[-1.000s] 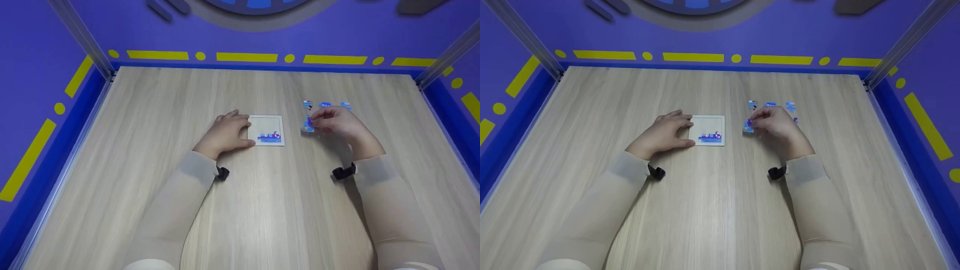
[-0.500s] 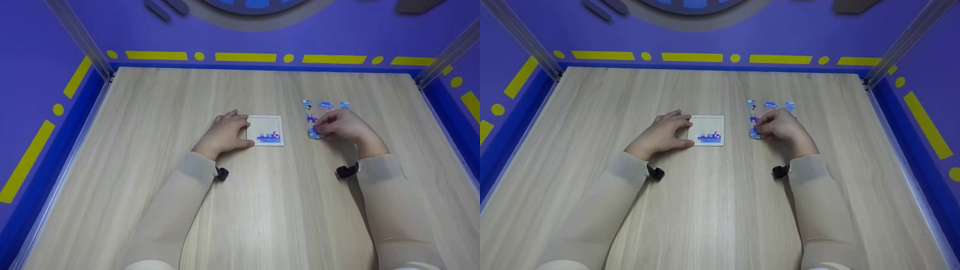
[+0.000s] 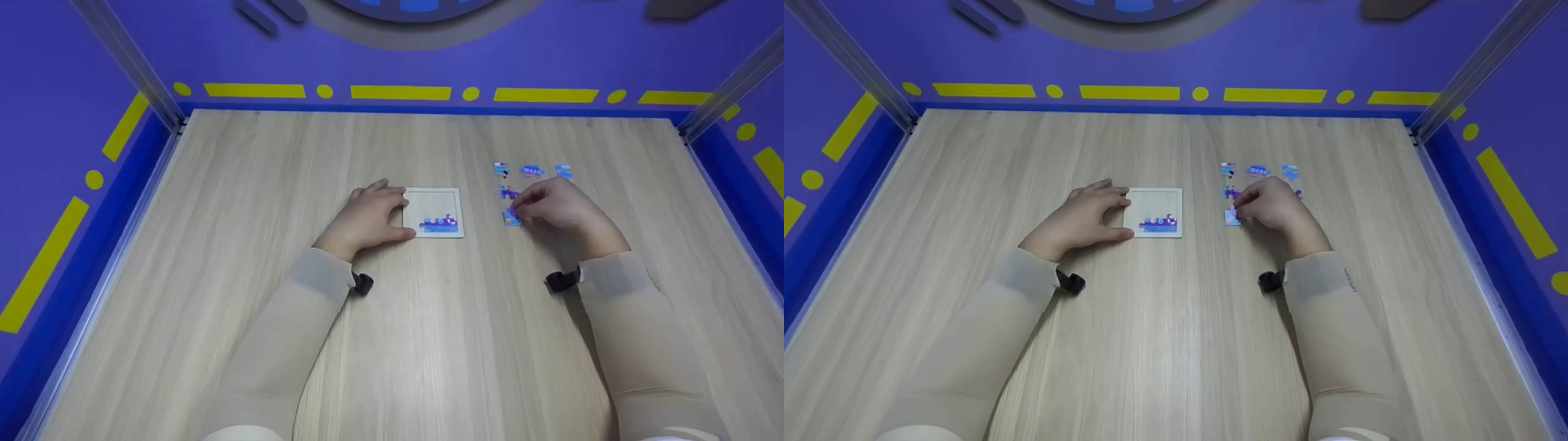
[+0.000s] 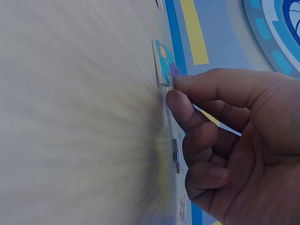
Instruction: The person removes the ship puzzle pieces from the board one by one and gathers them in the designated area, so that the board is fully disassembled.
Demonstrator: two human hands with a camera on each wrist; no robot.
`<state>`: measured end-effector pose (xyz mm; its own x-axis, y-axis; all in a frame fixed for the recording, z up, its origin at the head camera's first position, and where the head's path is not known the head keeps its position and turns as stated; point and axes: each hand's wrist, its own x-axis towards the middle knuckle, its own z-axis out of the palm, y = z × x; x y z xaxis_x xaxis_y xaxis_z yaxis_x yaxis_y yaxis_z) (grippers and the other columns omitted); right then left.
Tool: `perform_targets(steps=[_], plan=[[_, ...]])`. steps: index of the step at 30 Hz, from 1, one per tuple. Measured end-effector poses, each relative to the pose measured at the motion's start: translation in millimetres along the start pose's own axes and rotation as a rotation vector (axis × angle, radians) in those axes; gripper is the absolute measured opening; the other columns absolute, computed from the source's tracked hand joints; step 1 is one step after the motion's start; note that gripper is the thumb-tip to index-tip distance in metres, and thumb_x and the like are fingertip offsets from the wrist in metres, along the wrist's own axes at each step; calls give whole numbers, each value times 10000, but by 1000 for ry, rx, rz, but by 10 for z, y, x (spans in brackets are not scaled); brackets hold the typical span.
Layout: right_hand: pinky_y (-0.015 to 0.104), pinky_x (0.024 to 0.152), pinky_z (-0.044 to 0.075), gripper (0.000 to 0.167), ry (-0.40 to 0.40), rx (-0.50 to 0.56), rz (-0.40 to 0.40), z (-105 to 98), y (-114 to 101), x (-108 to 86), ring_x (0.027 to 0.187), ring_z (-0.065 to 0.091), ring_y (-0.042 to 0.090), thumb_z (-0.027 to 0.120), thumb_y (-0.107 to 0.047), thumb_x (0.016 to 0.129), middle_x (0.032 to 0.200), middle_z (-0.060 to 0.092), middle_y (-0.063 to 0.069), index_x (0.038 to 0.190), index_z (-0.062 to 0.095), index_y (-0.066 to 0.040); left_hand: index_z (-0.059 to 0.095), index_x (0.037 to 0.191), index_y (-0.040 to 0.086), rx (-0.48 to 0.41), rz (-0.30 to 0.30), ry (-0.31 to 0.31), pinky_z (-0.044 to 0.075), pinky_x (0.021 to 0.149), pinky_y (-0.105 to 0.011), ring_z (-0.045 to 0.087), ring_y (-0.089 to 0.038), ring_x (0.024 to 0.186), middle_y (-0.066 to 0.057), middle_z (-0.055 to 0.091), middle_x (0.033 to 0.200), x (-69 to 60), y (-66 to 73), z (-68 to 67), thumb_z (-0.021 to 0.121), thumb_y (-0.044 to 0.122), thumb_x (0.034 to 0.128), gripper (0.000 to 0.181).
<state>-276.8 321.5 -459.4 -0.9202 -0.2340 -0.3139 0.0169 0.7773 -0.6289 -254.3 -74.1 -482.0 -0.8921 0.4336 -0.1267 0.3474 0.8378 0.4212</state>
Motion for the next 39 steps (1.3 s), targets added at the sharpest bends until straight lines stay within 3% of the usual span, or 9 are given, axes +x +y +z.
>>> perform_targets(steps=[8,14,22,29,39], plan=[[312,1018,479,269,5,0,-23,-16,6,4,1374,638,320,737,-141,1043,1393,790,199,1262,849,-34,671,1578,175,-8,-13,-12,225,1423,-616,250,-321,1778,-9,471,1811,-12,16,-8,822,578,996,724],[388,1062,481,279,15,-2,-11,-11,-1,1,1367,622,333,742,-181,1054,1419,772,217,1272,841,-39,676,1572,177,-10,-13,-7,231,1422,-610,252,-317,1778,-9,478,1807,-7,11,0,824,583,993,722],[302,953,495,279,17,4,-5,-13,14,2,1270,624,287,740,-192,1064,1424,772,216,1278,838,-43,675,1572,175,-4,-11,-7,237,1420,-612,262,-325,1774,-9,473,1810,-7,9,-2,828,587,992,727],[276,840,506,266,29,12,6,-10,-1,0,1063,596,203,741,-202,1079,1391,780,191,1274,836,-47,679,1569,169,-4,-12,-7,234,1424,-599,260,-324,1775,-8,472,1811,-7,10,-2,828,582,993,725],[247,834,541,323,61,47,-15,70,-306,-82,1054,638,201,824,-315,1042,1333,783,135,1266,852,-85,684,1561,167,-5,-10,-8,235,1419,-622,254,-331,1777,-20,473,1809,0,13,1,833,579,992,718]])
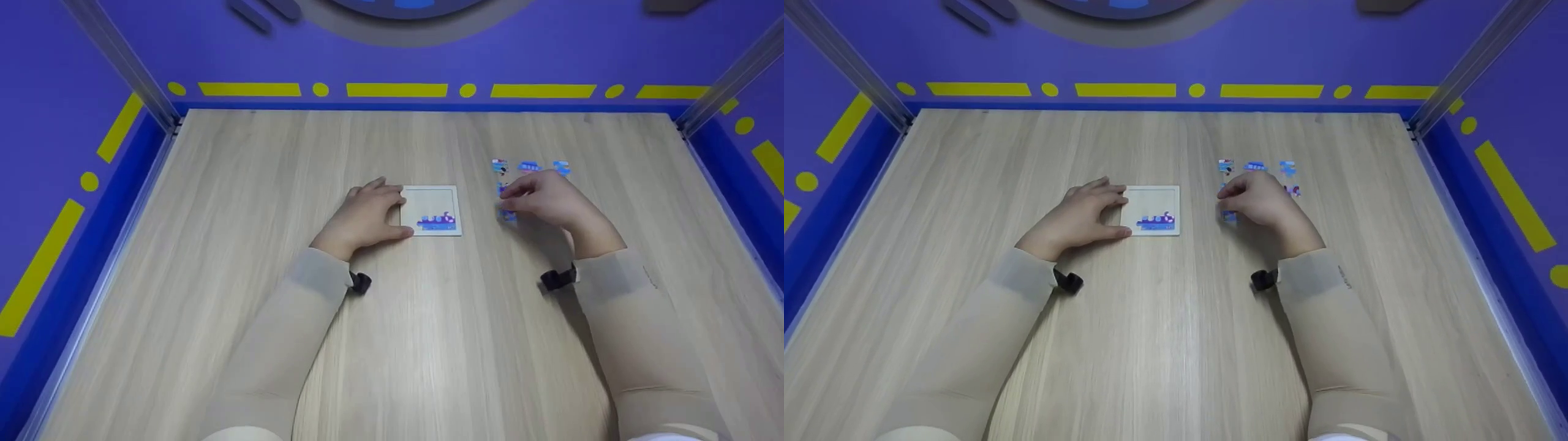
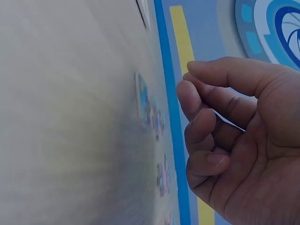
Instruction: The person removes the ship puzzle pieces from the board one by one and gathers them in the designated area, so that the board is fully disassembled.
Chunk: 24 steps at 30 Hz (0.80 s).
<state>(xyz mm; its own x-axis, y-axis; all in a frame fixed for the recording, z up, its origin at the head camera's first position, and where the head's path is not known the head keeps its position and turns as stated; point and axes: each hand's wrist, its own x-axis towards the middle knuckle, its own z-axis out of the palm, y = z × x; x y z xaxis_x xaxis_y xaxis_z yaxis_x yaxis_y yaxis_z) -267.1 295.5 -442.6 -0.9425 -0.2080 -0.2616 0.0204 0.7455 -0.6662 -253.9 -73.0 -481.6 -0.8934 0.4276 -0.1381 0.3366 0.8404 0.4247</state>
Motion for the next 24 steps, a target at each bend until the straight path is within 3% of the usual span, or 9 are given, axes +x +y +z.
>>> perform_targets(steps=[6,15,24], plan=[[316,778,545,273,10,-2,-30,145,-274,-31,943,622,231,785,-293,1057,1177,749,89,1249,854,-111,678,1569,166,-11,1,2,219,1428,-614,247,-327,1779,-23,469,1812,-4,5,-4,831,584,990,730],[366,882,527,284,-17,48,-102,451,-746,43,1078,615,279,756,-287,1081,1259,762,114,1297,832,-119,672,1574,171,-2,-1,-5,217,1429,-610,246,-325,1778,-11,465,1814,3,-9,15,814,603,998,735],[351,859,512,280,-46,72,-201,635,-829,102,1039,608,264,768,-234,1060,1231,771,121,1276,835,-70,690,1551,168,-7,4,5,225,1426,-610,266,-333,1772,-17,485,1802,7,-24,14,824,597,987,721]])
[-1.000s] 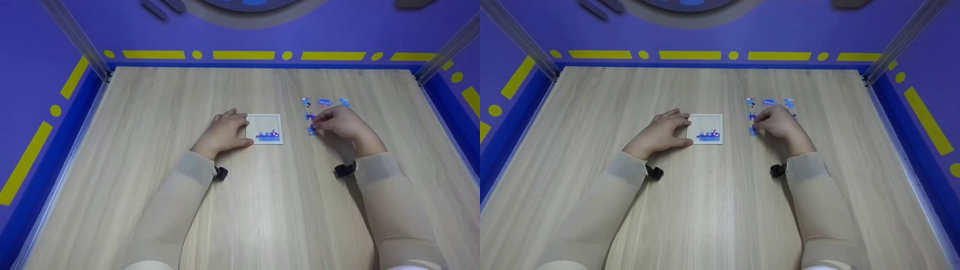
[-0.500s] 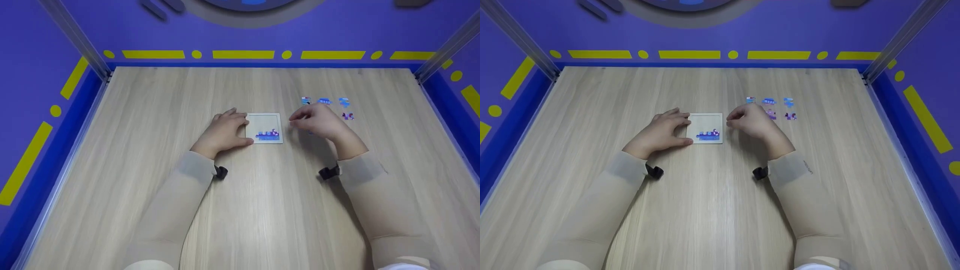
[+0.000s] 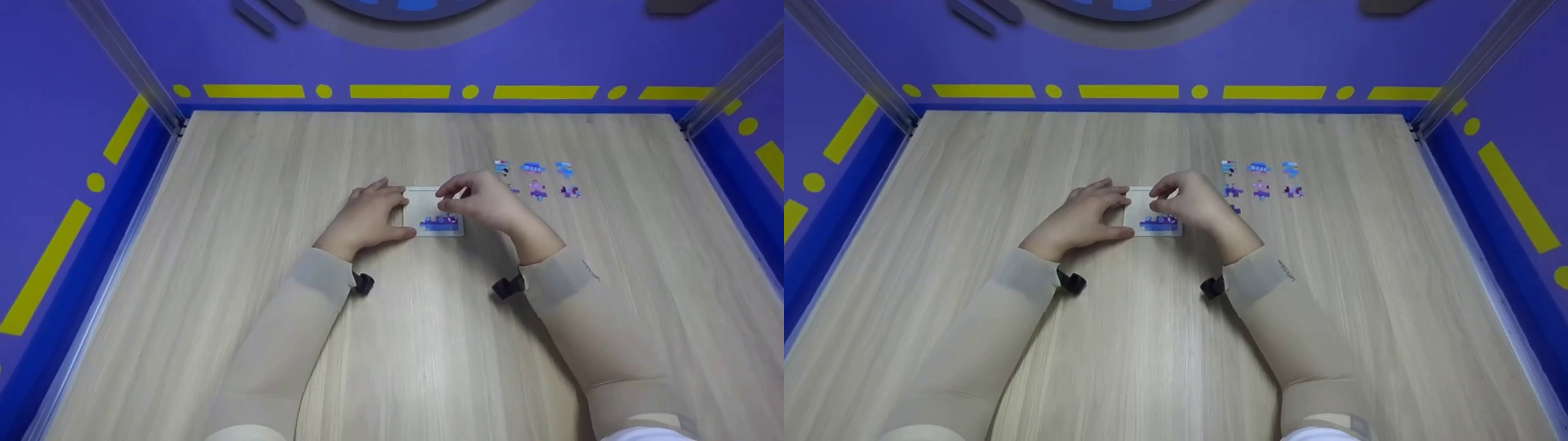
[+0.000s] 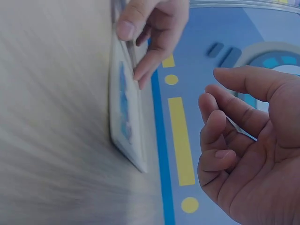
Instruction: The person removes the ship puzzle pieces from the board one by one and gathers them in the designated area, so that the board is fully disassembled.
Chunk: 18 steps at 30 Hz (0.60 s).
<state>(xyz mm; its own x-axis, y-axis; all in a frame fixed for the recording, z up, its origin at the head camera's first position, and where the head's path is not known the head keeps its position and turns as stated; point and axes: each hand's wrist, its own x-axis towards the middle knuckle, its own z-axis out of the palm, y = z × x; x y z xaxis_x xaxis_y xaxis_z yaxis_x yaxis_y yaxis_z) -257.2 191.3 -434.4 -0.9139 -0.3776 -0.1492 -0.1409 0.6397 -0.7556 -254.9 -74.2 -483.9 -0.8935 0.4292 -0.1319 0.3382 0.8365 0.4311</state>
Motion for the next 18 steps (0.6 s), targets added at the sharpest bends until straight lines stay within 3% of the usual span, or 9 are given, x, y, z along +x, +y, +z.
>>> perform_targets(steps=[18], plan=[[298,711,484,282,-81,-52,30,213,214,83,916,599,204,814,-181,1012,1072,724,46,1282,845,-106,673,1575,156,16,15,-3,232,1425,-607,266,-336,1772,-19,482,1804,2,1,-10,815,585,999,733]])
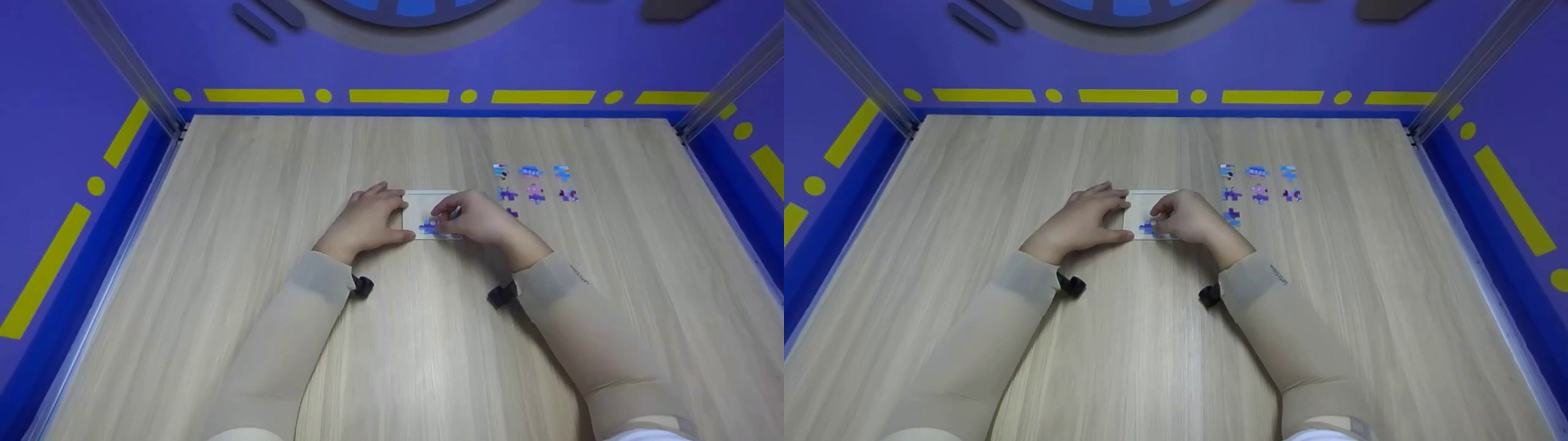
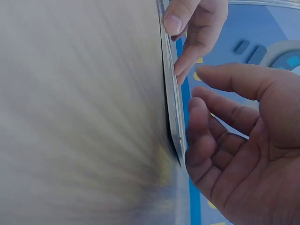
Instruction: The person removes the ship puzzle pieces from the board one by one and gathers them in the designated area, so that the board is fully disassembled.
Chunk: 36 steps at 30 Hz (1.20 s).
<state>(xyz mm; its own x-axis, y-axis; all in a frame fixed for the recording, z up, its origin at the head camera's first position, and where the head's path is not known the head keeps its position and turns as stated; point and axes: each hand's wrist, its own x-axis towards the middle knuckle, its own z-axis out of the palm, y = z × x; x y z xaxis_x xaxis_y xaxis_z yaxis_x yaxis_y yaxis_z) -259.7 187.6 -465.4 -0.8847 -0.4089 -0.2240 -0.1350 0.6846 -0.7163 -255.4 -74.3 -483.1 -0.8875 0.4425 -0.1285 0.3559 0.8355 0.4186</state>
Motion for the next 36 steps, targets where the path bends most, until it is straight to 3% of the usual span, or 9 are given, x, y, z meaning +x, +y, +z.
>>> perform_targets(steps=[11,21,36], plan=[[315,768,490,324,-18,-28,-37,39,32,8,898,608,187,844,-99,956,965,704,26,1277,844,-46,686,1558,159,-5,10,5,248,1414,-609,275,-345,1768,-20,491,1798,-15,-12,-2,816,580,998,712],[324,801,477,311,-9,-109,-85,62,26,18,903,594,193,844,-66,939,962,728,59,1249,866,-40,685,1561,167,-3,16,6,257,1407,-625,286,-358,1763,-25,494,1796,-21,-3,-14,812,588,997,715],[377,874,483,256,-3,-99,-77,88,3,-9,959,599,234,841,-29,947,1020,698,86,1203,835,-31,690,1552,173,-5,12,11,252,1411,-620,282,-345,1765,-17,496,1795,-8,-17,5,820,590,996,707]])
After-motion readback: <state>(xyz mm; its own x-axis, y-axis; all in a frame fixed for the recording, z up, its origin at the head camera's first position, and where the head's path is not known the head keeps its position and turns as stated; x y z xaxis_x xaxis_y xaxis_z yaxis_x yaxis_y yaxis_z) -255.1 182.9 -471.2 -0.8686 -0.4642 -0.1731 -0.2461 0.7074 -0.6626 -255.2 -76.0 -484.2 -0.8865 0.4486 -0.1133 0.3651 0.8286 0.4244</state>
